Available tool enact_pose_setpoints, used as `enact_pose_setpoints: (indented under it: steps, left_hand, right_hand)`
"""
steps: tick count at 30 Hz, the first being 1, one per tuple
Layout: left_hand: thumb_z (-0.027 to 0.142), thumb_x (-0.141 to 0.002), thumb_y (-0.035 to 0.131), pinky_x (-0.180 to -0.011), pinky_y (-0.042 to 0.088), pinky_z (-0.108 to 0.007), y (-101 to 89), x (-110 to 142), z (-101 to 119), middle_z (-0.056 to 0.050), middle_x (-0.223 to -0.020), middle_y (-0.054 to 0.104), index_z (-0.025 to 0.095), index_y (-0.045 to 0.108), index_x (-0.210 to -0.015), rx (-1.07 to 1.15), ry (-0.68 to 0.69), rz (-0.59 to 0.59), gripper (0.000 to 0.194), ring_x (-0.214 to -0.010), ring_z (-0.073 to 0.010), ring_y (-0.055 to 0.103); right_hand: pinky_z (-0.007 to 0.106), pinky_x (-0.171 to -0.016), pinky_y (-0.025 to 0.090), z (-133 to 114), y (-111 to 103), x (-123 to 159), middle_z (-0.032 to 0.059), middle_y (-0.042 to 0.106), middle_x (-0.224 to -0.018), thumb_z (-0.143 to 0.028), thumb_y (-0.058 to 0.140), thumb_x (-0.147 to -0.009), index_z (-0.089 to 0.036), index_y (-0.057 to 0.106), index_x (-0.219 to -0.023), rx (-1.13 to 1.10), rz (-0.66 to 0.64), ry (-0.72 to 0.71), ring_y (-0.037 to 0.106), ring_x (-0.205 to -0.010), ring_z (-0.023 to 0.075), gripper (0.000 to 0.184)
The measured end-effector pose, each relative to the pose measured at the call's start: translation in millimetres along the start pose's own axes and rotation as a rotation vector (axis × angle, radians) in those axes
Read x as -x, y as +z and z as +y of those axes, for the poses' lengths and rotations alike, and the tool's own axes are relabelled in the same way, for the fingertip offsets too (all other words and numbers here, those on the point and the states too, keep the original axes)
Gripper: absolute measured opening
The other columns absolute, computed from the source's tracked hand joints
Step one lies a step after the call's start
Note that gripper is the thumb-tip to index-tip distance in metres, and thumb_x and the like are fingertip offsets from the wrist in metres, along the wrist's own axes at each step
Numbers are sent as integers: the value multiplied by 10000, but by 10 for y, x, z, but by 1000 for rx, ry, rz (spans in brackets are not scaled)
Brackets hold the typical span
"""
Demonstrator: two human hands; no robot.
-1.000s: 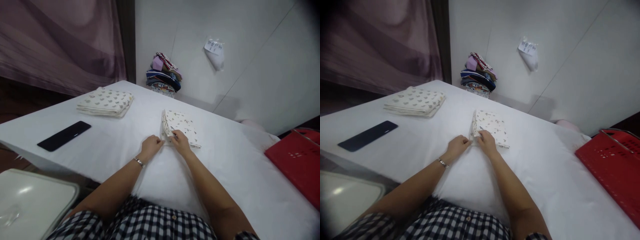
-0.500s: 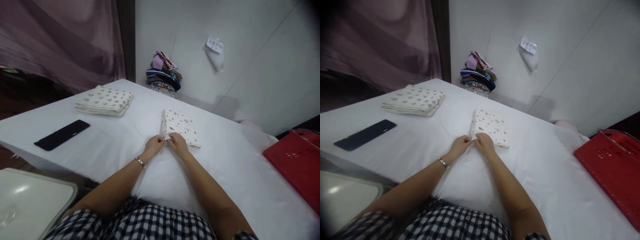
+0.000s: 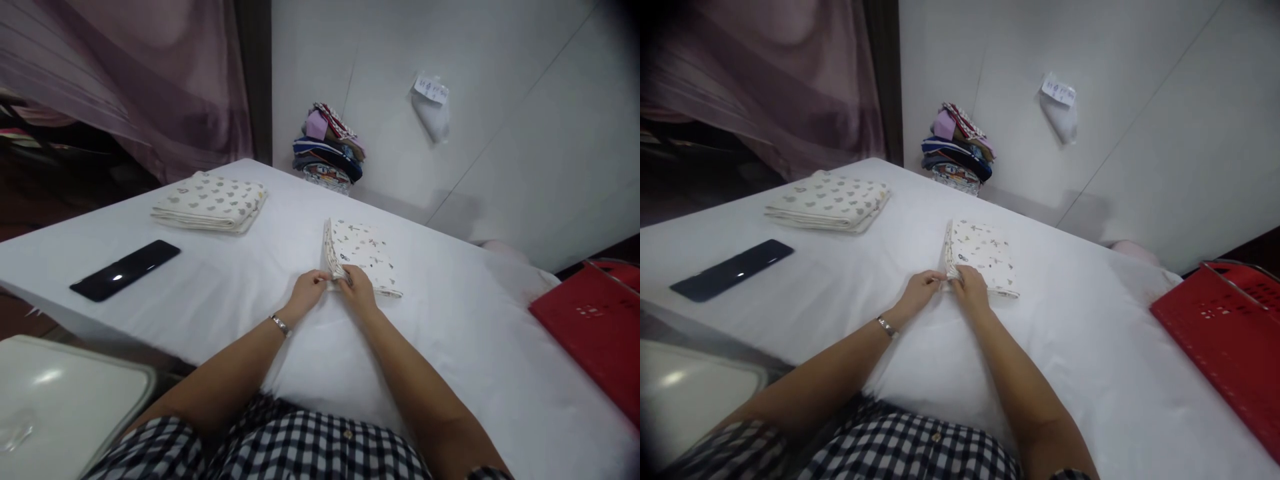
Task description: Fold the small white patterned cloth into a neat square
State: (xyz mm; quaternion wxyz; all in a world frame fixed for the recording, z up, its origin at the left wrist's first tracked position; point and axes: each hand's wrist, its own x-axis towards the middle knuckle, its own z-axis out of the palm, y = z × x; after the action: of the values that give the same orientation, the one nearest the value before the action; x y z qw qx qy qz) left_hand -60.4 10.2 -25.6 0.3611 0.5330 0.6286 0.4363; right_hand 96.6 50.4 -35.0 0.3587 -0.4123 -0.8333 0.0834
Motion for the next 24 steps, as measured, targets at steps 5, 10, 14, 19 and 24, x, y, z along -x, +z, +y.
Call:
enact_pose_setpoints:
  steps: [5, 10, 14, 19, 24]
  left_hand:
    - [370, -779, 551, -776, 399, -294, -17, 61, 29, -65, -941, 621, 193, 654, -834, -530, 86, 31, 212, -940, -206, 534]
    - [433, -791, 543, -812, 370, -340, 92, 98, 92, -111, -877, 591, 164, 653, -746, -711, 174, 26, 295, -954, -249, 517]
    - [336, -757, 570, -749, 374, -321, 147, 44, 91, -87, -819, 593, 163, 614, -711, -663, 144, 35, 184, -872, -225, 546]
    - [255, -700, 569, -593, 380, -254, 102, -46, 41, 21, -625, 545, 182, 511, -664, -253, -39, 42, 99, -636, -137, 528]
    - [208, -656, 610, -581, 447, -224, 111, -48, 3, 66, -537, 470, 182, 425, -625, 353, -245, 61, 190, -564, -94, 534]
  right_hand:
    - [370, -884, 424, 53, -96, -95, 91, 612, -1061, -227, 464, -822, -194, 551, -1101, 0, -9, -44, 549, -989, 219, 295]
    - [368, -882, 425, 48, -172, -148, 90, 616, -1088, -195, 469, -810, -193, 553, -1111, 37, -67, -82, 548, -1011, 221, 312]
    - [365, -876, 425, 45, -204, -182, 95, 622, -1091, -191, 471, -816, -181, 560, -1102, 54, -57, -98, 551, -1013, 222, 300]
    - [370, -890, 412, 22, -317, -263, 95, 623, -1101, -208, 470, -829, -186, 555, -1113, 96, -25, -121, 542, -1023, 225, 297]
    - [375, -871, 410, -123, -257, -235, 97, 627, -1085, -154, 447, -828, -185, 558, -1105, 164, -200, -198, 543, -1012, 232, 301]
